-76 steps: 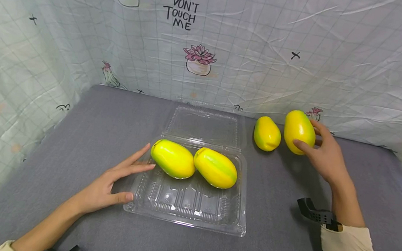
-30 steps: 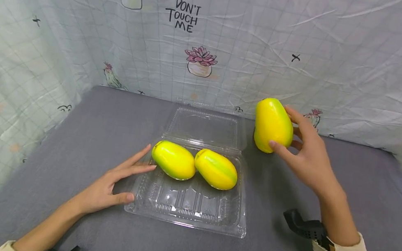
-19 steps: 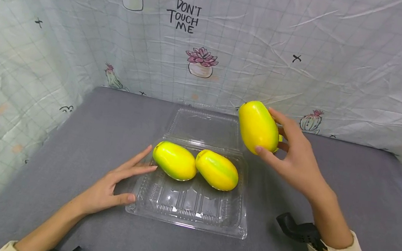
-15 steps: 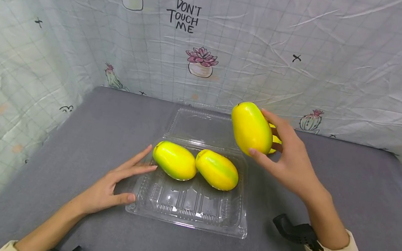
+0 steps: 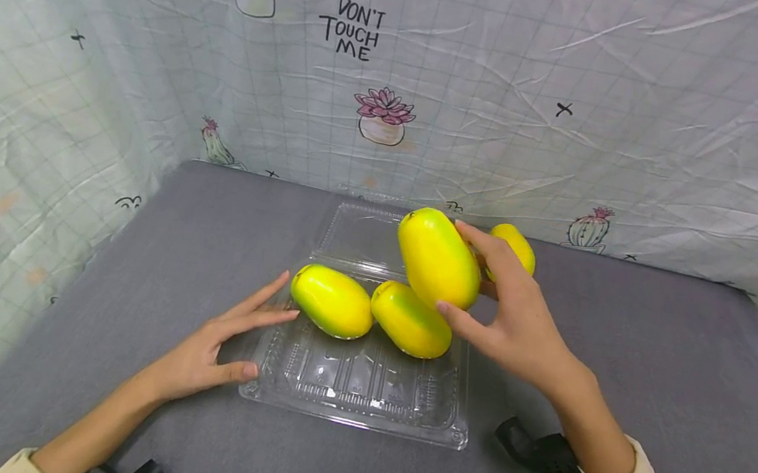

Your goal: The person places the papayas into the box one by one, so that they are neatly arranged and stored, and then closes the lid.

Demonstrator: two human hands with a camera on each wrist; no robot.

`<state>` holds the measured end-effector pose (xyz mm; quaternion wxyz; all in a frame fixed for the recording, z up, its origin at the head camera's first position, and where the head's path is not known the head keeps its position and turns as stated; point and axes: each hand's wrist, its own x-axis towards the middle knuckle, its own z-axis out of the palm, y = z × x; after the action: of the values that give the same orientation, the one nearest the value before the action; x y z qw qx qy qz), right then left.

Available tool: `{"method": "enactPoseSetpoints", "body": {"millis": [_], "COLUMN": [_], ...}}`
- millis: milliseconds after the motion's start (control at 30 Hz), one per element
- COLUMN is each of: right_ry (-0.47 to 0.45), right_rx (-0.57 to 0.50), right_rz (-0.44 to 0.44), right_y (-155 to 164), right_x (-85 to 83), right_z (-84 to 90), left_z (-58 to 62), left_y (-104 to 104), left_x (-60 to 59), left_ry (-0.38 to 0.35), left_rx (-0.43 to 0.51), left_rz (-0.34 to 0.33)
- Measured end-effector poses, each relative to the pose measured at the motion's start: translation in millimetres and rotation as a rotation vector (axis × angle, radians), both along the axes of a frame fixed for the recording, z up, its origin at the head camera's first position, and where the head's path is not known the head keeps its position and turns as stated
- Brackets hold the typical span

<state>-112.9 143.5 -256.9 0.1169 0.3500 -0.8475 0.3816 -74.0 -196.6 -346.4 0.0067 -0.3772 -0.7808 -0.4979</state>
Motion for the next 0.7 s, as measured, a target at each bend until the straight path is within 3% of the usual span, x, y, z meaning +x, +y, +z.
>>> {"method": "enactPoseSetpoints", "body": {"millis": [200, 700], "right_ry": [0.012, 0.014], "right_rx": [-0.004, 0.008], "right_rz": [0.06, 0.205], "right_y": [-5, -38], "right_x": [-5.6, 14.6], "right_z": [-14.2, -12.2], "left_z": [0.1, 0.5], "left_y": [0, 1], "left_x": [-0.2, 0.4], "left_ry": [0.001, -0.017], "left_rx": [0.001, -0.001], "left_rz": [-0.001, -0.002]}}
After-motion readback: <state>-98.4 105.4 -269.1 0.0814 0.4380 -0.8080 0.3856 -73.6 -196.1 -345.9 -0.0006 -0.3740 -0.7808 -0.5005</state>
